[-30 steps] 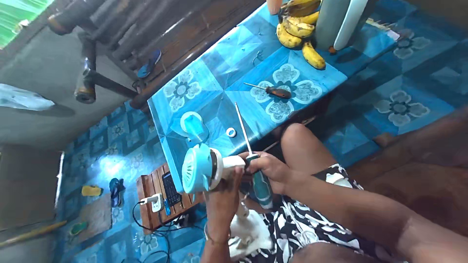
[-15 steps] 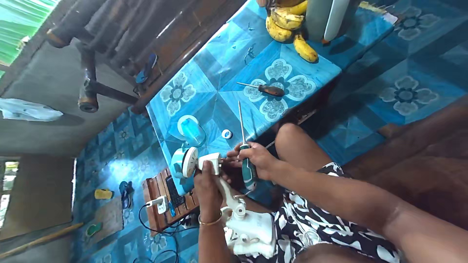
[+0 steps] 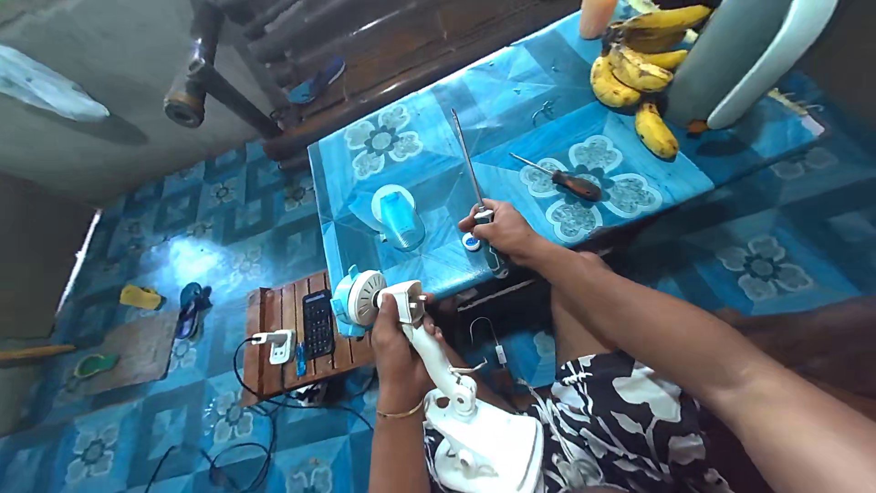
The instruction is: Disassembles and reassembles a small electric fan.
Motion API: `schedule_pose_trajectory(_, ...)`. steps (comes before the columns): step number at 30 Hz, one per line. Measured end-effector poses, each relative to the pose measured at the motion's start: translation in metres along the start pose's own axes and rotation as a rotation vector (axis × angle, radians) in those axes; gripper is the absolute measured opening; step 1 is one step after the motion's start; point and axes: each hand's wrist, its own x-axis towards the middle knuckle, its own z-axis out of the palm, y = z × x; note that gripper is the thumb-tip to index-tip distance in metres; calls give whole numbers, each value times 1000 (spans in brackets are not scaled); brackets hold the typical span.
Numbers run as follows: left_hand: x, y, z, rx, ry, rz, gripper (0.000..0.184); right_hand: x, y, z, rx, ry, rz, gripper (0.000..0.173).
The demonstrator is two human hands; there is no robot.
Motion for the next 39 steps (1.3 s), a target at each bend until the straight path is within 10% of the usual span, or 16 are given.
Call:
schedule_pose_trajectory(9, 3, 0, -6, -86, -19, -44, 59, -4, -5, -6, -32, 79, -16, 18)
schedule_pose_trajectory(24, -17, -13, 0, -412, -244, -256, 64, 19, -14, -81, -1169, 213, 195, 41)
schedule_pose_trajectory(33, -28, -25, 7, -361, -231, -233, 66, 31, 1, -90, -1186, 274, 91, 44)
schedule_pose_trajectory(39, -28, -31, 18, -343, -220, -295, 75, -68, -23, -50, -569, 174, -260, 42)
